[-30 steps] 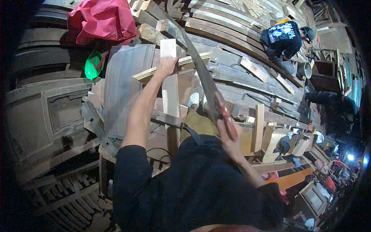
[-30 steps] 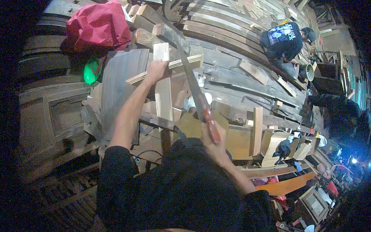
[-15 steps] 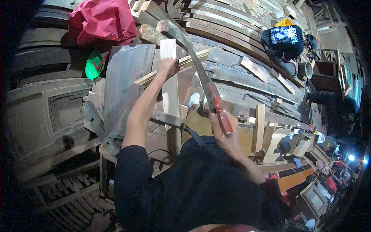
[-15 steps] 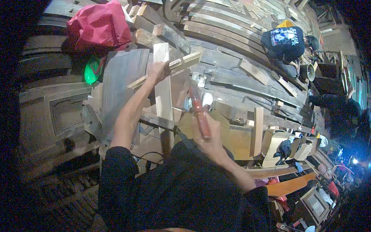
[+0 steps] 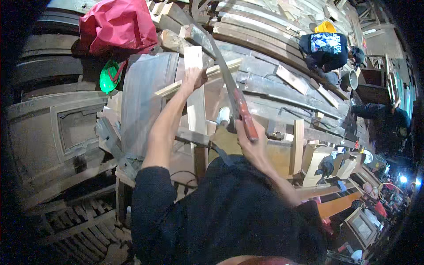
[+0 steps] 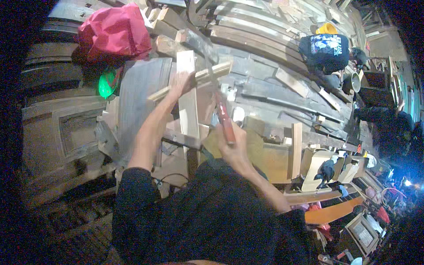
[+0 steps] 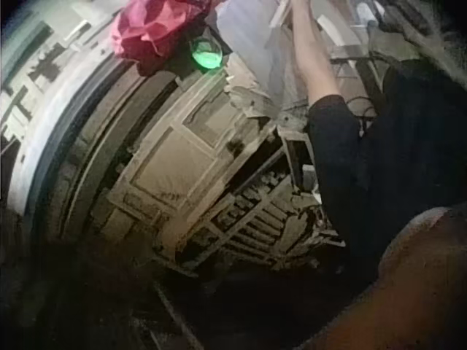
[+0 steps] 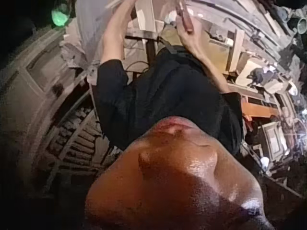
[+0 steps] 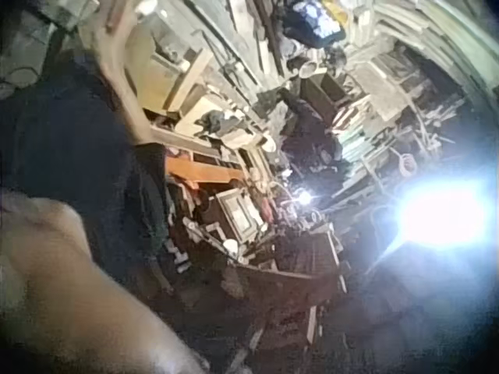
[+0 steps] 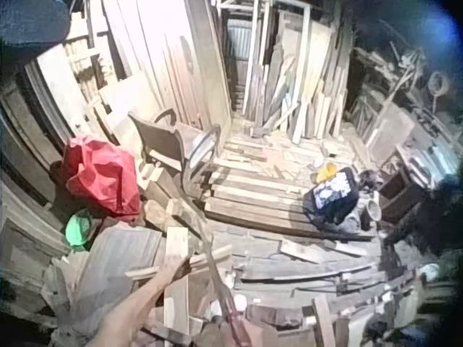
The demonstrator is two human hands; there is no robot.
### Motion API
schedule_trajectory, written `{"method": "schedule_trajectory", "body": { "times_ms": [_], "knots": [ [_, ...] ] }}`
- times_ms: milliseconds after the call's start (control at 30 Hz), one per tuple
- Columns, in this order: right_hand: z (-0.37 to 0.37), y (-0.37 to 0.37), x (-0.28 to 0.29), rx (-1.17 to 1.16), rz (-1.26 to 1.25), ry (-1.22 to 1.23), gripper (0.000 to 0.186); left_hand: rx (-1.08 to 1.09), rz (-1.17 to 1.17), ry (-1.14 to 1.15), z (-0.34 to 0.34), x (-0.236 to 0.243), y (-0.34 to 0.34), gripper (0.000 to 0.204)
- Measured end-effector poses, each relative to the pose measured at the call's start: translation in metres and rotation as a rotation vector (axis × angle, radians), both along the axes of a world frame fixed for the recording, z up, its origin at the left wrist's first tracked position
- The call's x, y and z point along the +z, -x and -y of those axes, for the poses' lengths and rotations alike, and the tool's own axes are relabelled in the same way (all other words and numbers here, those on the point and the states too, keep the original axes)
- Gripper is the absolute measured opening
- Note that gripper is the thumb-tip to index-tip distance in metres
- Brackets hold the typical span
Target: The person cuts wooden boards using a hand saw while holding the wood in place by hand.
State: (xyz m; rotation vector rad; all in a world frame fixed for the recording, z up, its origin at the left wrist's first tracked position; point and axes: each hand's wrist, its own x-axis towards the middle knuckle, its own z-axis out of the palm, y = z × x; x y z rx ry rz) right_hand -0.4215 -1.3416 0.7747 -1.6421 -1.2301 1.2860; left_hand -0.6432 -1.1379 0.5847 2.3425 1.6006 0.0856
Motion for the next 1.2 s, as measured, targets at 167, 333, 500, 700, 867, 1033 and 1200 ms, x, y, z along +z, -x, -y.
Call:
{"method": "schedule_trajectory", "body": {
  "times_ms": [167,333,500,700,867,1033,1200],
  "knots": [
    [0.021,-0.020,0.045,-0.065,-0.122,0.106,0.021,-0.043,-0.014,-0.035,-0.011,0.003,0.001,0.032],
    [0.002,-0.016,0.038,0.025,0.047,0.023,0.023,0.012,0.025,0.022,-0.016,-0.006,-0.003,0.029],
    [-0.029,-0.030,0.066,-0.060,-0.103,0.070,0.031,-0.051,0.130,-0.005,-0.013,0.001,-0.006,0.023],
    [-0.075,-0.050,0.112,-0.069,-0.312,0.288,0.017,-0.026,0.071,-0.038,-0.004,-0.015,-0.001,0.027],
    [-0.104,-0.045,0.115,0.037,-0.206,0.246,0.038,-0.044,0.094,-0.027,0.004,-0.004,-0.002,0.022],
    [-0.104,-0.037,0.062,0.048,-0.205,0.219,0.016,-0.255,0.052,-0.208,0.011,-0.013,-0.001,0.017],
    [-0.066,-0.028,-0.024,-0.125,-0.184,0.009,0.025,-0.001,0.055,-0.025,-0.006,0.015,-0.013,0.030]
  ]
}}
